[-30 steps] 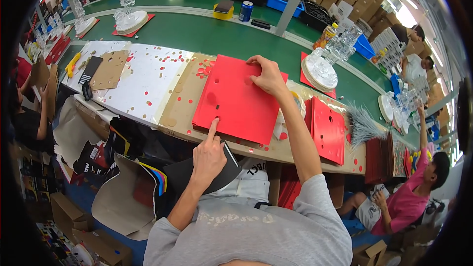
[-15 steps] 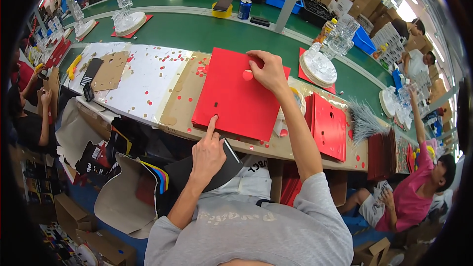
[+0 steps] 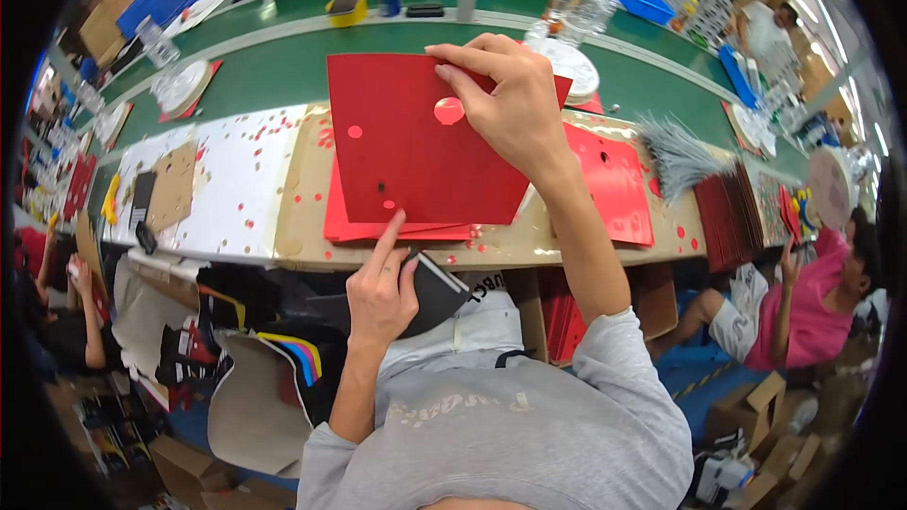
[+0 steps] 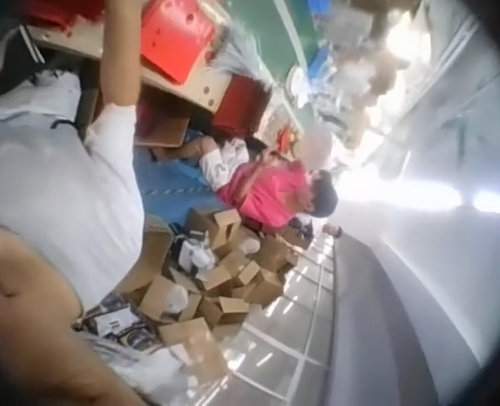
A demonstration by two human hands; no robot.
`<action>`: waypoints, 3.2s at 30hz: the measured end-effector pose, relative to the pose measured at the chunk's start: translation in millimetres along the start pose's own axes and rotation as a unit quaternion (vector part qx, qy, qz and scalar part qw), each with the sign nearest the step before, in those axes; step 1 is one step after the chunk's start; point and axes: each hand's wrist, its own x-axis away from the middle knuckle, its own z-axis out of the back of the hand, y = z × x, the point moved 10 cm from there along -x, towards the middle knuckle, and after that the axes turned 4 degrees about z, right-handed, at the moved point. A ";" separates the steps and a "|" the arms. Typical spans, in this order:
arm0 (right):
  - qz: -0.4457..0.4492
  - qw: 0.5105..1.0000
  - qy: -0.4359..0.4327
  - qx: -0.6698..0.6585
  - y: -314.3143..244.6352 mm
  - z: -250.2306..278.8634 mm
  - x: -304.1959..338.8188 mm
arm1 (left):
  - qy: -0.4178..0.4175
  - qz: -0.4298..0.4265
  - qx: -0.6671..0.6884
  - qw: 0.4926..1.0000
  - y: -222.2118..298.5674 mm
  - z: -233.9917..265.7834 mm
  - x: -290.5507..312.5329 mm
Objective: Applying small circular components or labels to red plastic folders on an assembly line.
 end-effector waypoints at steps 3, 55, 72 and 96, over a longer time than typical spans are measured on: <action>0.011 0.997 0.075 0.034 10.4 54.7 -2.6 | -0.027 -0.048 0.045 0.998 10.7 -18.2 14.1; -0.006 0.975 -0.199 -0.099 -32.9 -38.5 237.0 | 0.033 0.214 0.104 0.971 -42.2 -4.7 4.2; -0.144 0.953 -0.213 -0.160 -45.9 -56.2 259.9 | -0.048 0.212 0.049 0.975 -65.8 -12.8 4.4; -0.124 0.944 -0.254 -0.170 -63.8 -67.7 270.9 | -0.094 0.228 0.175 0.953 -120.5 -32.0 25.8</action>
